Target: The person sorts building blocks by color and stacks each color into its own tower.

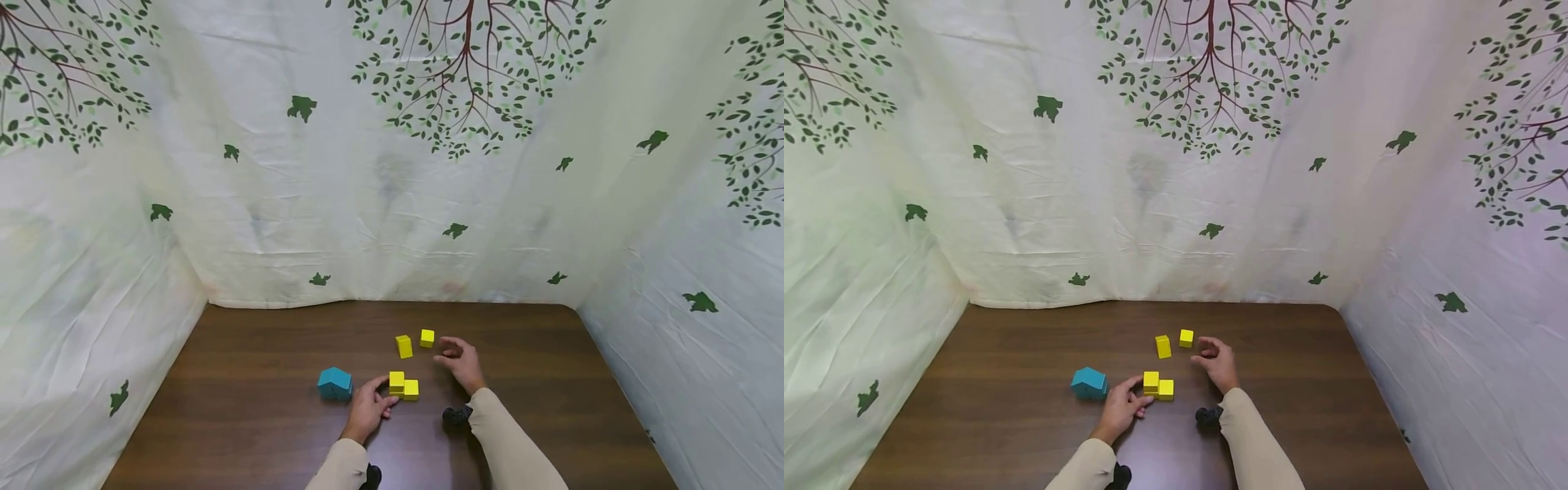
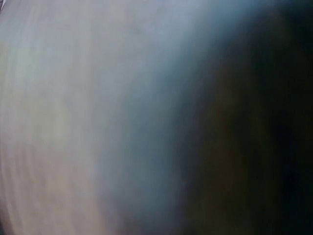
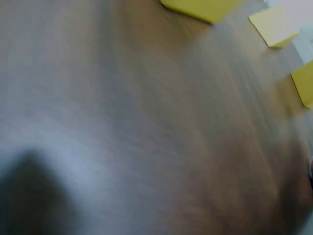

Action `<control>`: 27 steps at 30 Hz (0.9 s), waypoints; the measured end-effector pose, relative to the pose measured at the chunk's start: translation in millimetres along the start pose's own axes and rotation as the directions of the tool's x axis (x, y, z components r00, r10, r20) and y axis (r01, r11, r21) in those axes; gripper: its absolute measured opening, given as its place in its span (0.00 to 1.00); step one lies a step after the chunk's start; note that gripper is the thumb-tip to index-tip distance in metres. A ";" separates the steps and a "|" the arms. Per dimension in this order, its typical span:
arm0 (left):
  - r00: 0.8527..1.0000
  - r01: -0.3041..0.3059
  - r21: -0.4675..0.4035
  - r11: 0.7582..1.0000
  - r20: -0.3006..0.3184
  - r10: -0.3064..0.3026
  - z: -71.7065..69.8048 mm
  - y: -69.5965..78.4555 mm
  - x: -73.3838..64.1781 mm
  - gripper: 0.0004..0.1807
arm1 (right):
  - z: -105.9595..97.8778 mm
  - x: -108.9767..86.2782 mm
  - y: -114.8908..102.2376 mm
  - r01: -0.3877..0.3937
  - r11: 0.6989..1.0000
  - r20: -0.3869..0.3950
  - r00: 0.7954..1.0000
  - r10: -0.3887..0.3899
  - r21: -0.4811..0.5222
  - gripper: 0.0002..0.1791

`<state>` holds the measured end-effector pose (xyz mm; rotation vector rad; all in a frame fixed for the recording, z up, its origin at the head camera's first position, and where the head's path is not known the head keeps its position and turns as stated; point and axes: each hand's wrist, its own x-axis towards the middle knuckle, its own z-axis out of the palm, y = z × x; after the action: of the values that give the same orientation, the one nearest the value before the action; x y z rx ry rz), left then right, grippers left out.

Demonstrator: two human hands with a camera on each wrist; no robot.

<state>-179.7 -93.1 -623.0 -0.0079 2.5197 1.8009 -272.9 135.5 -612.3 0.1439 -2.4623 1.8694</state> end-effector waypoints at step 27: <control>1.000 0.017 -0.002 1.000 -0.005 -0.017 -0.6 -0.8 -1.1 0.28 | 20.8 34.7 -12.6 -0.083 0.956 0.020 0.996 0.092 -0.283 0.20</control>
<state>-178.6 -94.0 -623.6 -0.0336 2.5133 1.7993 -305.8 110.5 -602.6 0.0550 -2.7663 1.5307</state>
